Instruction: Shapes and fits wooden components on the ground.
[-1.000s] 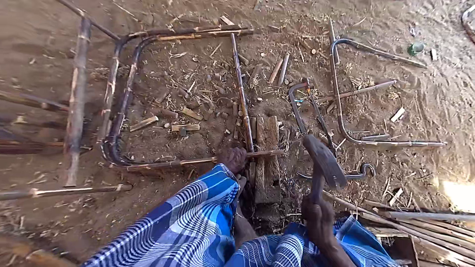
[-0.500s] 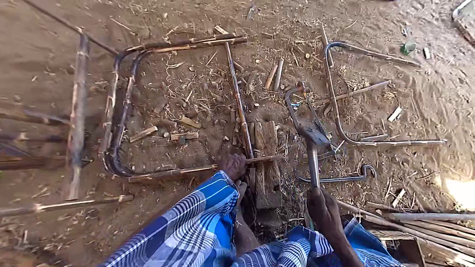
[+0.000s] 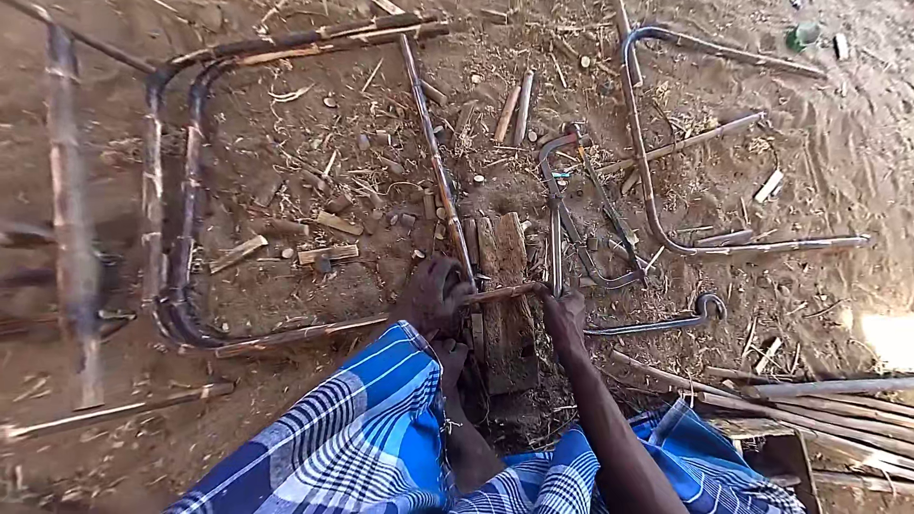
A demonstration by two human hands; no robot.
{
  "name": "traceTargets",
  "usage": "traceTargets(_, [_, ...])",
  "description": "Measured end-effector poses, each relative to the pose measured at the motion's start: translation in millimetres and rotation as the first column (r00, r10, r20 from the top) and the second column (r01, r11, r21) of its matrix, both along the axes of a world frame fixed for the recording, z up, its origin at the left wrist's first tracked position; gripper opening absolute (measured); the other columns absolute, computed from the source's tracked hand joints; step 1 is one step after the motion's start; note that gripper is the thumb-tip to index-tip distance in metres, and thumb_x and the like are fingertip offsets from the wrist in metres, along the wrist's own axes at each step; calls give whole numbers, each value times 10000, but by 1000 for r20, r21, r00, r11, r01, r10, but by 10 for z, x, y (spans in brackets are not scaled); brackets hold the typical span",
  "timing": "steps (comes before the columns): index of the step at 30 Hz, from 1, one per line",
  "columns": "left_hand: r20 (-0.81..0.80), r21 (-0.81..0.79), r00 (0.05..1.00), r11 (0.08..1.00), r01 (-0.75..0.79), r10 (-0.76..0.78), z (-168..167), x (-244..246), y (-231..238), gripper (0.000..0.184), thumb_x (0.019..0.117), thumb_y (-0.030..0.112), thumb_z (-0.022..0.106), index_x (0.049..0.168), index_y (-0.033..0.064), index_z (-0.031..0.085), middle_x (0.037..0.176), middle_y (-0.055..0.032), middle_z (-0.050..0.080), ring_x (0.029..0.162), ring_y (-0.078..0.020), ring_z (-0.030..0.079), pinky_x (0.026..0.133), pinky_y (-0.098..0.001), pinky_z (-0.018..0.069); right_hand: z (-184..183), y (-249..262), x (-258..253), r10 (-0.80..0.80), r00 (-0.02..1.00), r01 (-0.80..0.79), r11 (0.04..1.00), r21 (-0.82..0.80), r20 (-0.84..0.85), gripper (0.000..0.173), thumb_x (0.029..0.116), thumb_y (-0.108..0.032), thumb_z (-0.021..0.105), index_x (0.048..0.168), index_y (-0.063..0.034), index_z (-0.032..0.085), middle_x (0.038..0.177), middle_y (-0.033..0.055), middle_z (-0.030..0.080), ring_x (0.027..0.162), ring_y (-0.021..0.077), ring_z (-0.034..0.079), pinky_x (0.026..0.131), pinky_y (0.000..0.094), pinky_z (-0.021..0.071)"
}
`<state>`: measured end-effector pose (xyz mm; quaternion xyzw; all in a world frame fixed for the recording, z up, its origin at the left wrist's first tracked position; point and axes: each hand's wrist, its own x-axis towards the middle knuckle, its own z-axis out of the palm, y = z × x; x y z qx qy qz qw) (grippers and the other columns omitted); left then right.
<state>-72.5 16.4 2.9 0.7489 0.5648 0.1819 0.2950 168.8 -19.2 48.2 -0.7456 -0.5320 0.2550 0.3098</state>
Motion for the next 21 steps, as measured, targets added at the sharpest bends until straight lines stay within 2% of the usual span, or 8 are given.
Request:
traceTargets(1, [3,92,1000,995,23,-23,6,8,112,301,998,211,650,1225,15,673,1225,-225,639,1120,-379,653,970,-551,547,-349,39,180,-17,998,12,997,-80,-61,309,977,-361,693,940,-60,755,660,67,608,552,177,533,523,425,435])
traceTargets(3, [-109,145,989,983,115,-100,79,83,374,202,1015,169,609,1154,95,735,1194,-177,650,1145,-365,632,982,-534,535,-495,157,294,-89,990,50,948,-315,-111,280,953,-430,716,991,-158,766,716,54,638,626,214,584,609,492,473])
traceTargets(6, [-391,-33,909,989,141,-142,172,322,645,228,1004,304,648,1087,125,763,1239,-150,648,1265,-375,556,1055,-558,469,-431,189,249,-134,986,85,918,-386,-100,320,950,-453,708,979,-139,764,759,85,666,697,263,628,665,538,500])
traceTargets(9, [-560,-163,819,986,34,-121,234,536,732,372,927,398,718,1056,50,747,1311,-190,625,1339,-402,506,1072,-592,438,-481,196,250,-151,976,85,926,-367,-155,343,948,-459,704,911,-120,736,684,76,613,604,246,578,594,513,477])
traceTargets(12, [-612,-172,787,984,-36,-78,272,640,707,429,901,419,737,1047,16,729,1273,-207,631,1293,-407,535,1026,-588,455,-495,203,268,-139,968,53,927,-372,-208,316,942,-449,718,930,-133,738,663,55,590,557,217,541,563,482,466])
traceTargets(15, [-606,-170,795,981,-89,-33,239,667,682,367,903,356,746,1038,15,729,1264,-206,636,1283,-417,539,993,-602,474,-534,178,297,-108,961,18,943,-332,-255,261,938,-408,734,1020,-163,774,668,38,610,520,179,524,532,438,467])
traceTargets(19, [-581,-165,813,973,-162,37,126,575,632,370,903,387,745,1088,68,737,1287,-190,636,1294,-407,544,990,-589,492,-537,158,275,-103,964,12,936,-352,-244,270,937,-413,735,1056,-174,777,744,49,648,611,198,578,604,471,495])
traceTargets(21, [-582,-188,810,958,-216,68,145,605,631,334,915,300,717,1123,39,721,1330,-227,605,1286,-429,548,994,-599,492,-556,162,237,-106,959,9,938,-347,-264,247,932,-388,742,1047,-174,781,769,50,674,641,195,609,622,470,514])
